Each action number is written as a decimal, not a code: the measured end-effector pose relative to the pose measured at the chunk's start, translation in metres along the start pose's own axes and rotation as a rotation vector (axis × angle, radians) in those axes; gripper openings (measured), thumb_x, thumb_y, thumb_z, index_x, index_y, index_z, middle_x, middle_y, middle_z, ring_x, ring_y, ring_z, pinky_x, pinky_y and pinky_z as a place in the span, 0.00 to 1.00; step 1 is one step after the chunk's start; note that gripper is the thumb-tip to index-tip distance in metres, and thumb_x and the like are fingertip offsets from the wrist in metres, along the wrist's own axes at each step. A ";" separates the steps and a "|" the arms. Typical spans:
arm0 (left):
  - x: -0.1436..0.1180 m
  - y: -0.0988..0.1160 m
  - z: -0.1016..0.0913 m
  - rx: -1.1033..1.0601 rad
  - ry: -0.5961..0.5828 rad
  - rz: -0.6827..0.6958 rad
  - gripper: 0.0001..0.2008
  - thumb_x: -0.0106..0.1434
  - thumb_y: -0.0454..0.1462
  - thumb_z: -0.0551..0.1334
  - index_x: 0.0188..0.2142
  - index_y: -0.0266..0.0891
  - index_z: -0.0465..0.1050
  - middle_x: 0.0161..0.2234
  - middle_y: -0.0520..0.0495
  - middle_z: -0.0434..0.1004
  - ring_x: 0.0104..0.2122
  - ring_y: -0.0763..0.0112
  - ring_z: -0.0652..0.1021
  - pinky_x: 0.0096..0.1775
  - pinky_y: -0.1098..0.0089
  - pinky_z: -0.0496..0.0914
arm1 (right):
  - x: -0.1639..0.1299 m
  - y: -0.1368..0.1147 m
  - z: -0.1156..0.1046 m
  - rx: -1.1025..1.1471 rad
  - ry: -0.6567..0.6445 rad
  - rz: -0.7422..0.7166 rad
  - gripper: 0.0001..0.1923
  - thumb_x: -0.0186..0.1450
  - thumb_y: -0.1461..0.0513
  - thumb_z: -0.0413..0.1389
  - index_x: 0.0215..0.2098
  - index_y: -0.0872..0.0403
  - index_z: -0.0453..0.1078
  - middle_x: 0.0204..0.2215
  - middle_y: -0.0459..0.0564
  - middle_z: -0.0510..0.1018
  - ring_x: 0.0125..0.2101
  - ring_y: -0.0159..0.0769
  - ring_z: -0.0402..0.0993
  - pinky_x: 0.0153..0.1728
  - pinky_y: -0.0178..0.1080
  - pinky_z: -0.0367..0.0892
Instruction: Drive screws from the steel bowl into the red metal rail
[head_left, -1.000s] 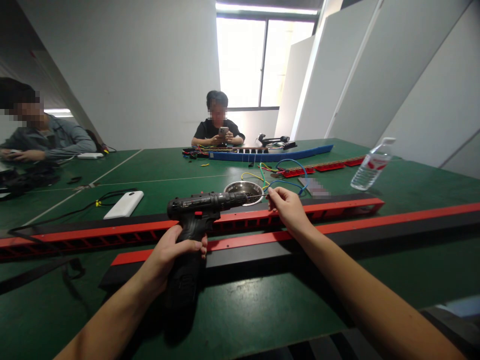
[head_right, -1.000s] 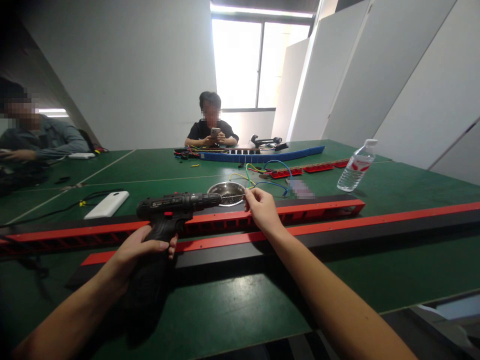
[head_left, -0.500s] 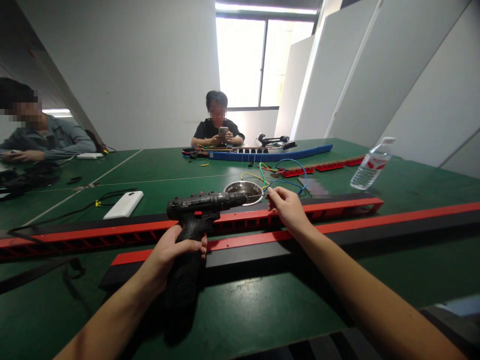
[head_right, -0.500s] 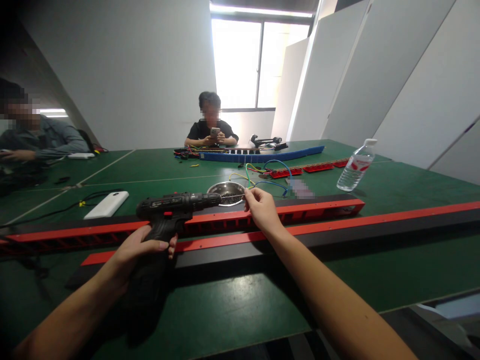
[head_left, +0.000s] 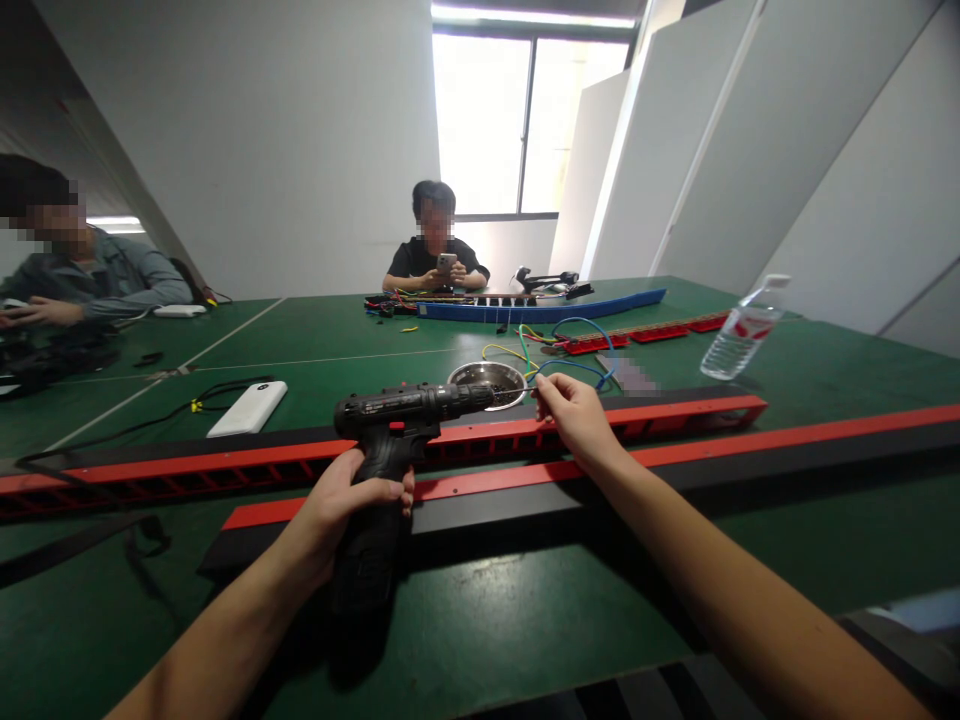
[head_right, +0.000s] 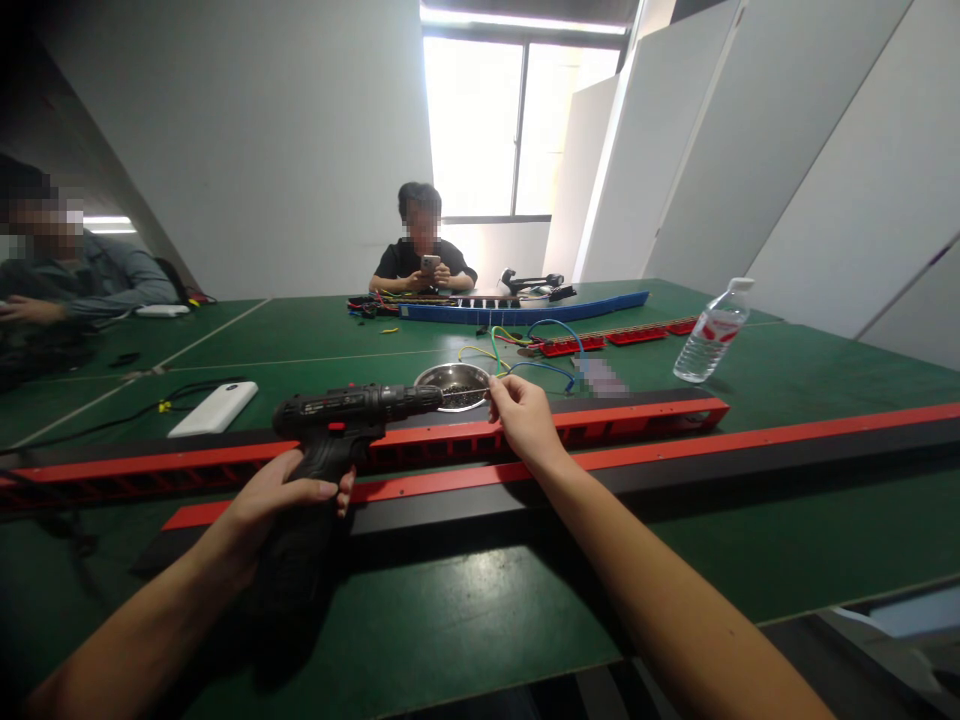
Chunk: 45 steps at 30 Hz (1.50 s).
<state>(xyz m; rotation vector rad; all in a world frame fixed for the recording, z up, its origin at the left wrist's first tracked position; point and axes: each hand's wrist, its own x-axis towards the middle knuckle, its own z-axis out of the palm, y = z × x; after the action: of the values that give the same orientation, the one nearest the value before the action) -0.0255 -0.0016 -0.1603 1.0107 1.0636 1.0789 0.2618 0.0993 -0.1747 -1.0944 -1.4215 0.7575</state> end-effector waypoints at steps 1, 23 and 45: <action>0.000 0.000 0.000 -0.003 0.000 0.000 0.11 0.50 0.33 0.71 0.34 0.35 0.76 0.31 0.47 0.79 0.29 0.67 0.77 0.32 0.70 0.73 | 0.000 0.000 0.000 0.000 -0.001 -0.001 0.22 0.66 0.46 0.59 0.24 0.52 0.67 0.19 0.44 0.71 0.21 0.33 0.66 0.27 0.37 0.62; 0.001 -0.001 -0.002 -0.006 -0.007 -0.003 0.11 0.52 0.33 0.70 0.36 0.35 0.75 0.31 0.47 0.79 0.29 0.68 0.78 0.33 0.70 0.72 | 0.001 0.000 0.000 0.006 -0.001 0.004 0.21 0.67 0.48 0.58 0.23 0.52 0.66 0.19 0.45 0.70 0.21 0.33 0.66 0.27 0.37 0.62; 0.003 -0.004 -0.005 0.021 -0.029 0.011 0.09 0.53 0.32 0.69 0.35 0.35 0.75 0.31 0.47 0.79 0.29 0.68 0.77 0.33 0.70 0.72 | 0.002 0.004 0.000 0.008 0.001 0.005 0.22 0.67 0.47 0.58 0.24 0.52 0.67 0.19 0.44 0.70 0.22 0.33 0.66 0.27 0.37 0.61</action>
<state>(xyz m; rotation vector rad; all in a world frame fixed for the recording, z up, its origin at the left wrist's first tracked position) -0.0289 0.0014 -0.1653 1.0470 1.0488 1.0606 0.2631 0.1025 -0.1779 -1.0921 -1.4139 0.7651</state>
